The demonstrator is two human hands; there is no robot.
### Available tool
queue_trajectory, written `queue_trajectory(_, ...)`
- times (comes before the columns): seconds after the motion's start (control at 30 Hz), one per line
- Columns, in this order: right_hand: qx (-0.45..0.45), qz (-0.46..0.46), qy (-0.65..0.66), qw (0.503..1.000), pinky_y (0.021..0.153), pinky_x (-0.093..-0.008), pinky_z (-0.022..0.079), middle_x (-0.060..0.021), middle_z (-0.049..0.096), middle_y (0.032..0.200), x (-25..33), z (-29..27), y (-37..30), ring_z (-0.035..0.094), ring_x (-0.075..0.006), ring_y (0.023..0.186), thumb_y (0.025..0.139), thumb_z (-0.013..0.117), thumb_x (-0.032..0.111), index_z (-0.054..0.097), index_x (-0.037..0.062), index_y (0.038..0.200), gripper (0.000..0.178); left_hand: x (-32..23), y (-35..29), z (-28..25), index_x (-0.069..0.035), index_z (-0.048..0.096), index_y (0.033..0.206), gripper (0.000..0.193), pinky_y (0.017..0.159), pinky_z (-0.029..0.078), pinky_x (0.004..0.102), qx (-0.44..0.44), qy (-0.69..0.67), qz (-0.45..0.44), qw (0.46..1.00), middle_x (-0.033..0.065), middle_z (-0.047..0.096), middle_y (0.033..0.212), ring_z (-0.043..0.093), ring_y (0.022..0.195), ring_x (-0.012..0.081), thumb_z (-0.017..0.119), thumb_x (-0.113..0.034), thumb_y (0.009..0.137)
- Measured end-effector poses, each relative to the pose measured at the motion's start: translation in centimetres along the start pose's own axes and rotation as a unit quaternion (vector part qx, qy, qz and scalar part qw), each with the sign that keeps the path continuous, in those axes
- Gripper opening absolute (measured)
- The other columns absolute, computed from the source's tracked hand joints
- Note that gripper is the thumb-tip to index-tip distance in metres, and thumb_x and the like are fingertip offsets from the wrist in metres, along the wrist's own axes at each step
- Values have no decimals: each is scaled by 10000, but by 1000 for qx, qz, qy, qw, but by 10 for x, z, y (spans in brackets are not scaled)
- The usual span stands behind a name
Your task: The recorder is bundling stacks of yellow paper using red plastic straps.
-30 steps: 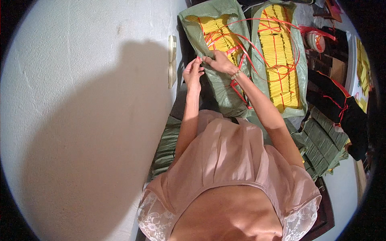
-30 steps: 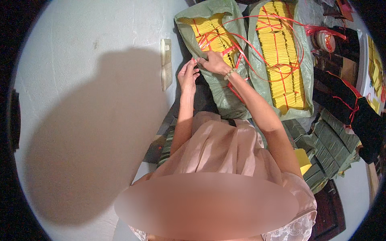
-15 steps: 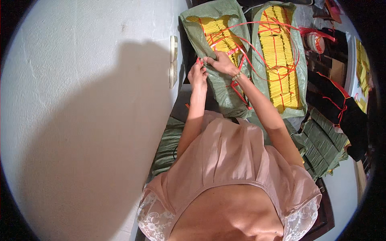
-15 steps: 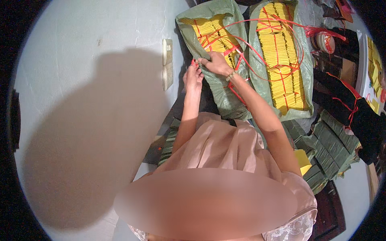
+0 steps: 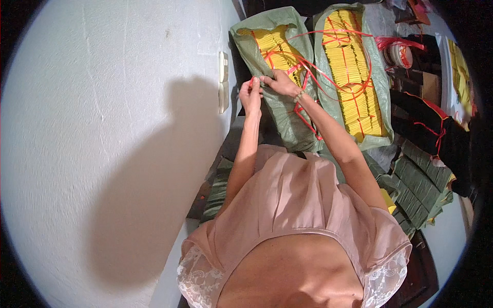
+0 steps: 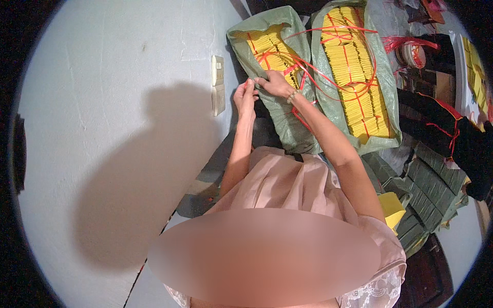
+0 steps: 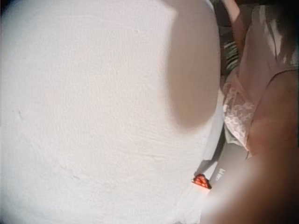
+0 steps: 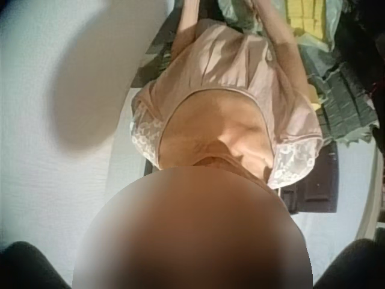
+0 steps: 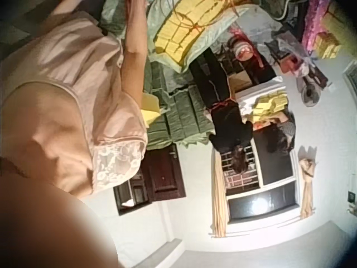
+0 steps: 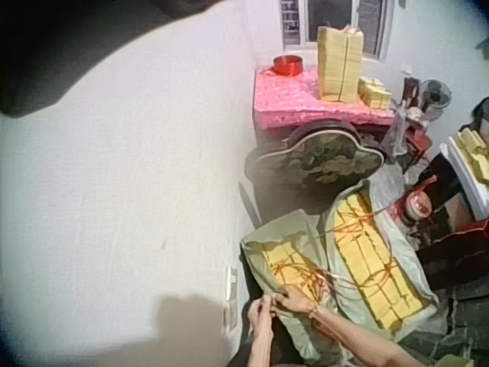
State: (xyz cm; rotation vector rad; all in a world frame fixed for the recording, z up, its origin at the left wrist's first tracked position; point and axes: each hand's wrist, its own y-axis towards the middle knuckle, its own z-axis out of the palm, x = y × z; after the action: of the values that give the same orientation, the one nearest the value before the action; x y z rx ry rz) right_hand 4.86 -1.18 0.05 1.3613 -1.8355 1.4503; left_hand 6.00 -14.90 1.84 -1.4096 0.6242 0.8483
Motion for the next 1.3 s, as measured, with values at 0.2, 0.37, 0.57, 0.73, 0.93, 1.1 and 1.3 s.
queue_trajectory(0.2,-31,-89,23,995,552,-316,416,-53,546,638,2,6,-2,492,-125,600,855,579,345,605,-23,839,369,-14,-25,-7,-44,592,894,142,729,395,226,20,-274,76,959,33,605,852,532,766,87,594,-183,863)
queue_trajectory(0.37,-70,-123,-88,986,624,-406,427,-167,579,673,11,3,-7,568,-278,654,833,563,362,599,-10,803,375,-55,-77,-26,-66,514,763,164,726,423,286,98,-179,198,959,31,531,712,503,664,116,530,-166,893)
queue_trajectory(0.57,-142,-144,-167,965,745,-465,406,-197,624,788,8,17,-12,598,-367,783,842,517,295,594,39,937,283,-133,-186,-78,-14,537,719,187,402,329,259,147,-171,416,881,60,498,524,416,422,128,494,-126,864)
queue_trajectory(0.73,-173,-167,-150,959,787,-450,391,-212,607,861,1,18,-17,578,-370,864,815,521,179,547,4,1031,280,-193,-291,-102,-88,361,805,290,391,311,269,276,-228,572,738,15,398,468,361,381,128,367,-332,962)
queue_trajectory(0.93,-309,-306,-111,894,935,-453,353,-180,490,1170,19,29,-52,430,-349,1138,762,589,167,477,33,1153,429,-211,-387,-170,-97,341,857,252,420,220,250,133,-185,632,740,-27,261,498,184,399,71,271,-298,991)
queue_trajectory(1.1,-213,-422,-286,834,1013,-449,301,-131,436,1242,38,34,-83,314,-321,1251,786,604,233,473,64,1183,451,-194,-404,-212,-61,369,904,232,445,219,248,61,-221,542,809,-1,250,590,176,436,86,261,-245,996)
queue_trajectory(1.3,-148,-447,-298,830,994,-431,309,-117,552,977,28,36,-80,485,-274,1059,839,537,232,531,60,959,210,-176,-396,-248,-34,430,901,227,405,186,245,-89,-284,435,850,-7,232,571,177,435,92,306,-203,987)
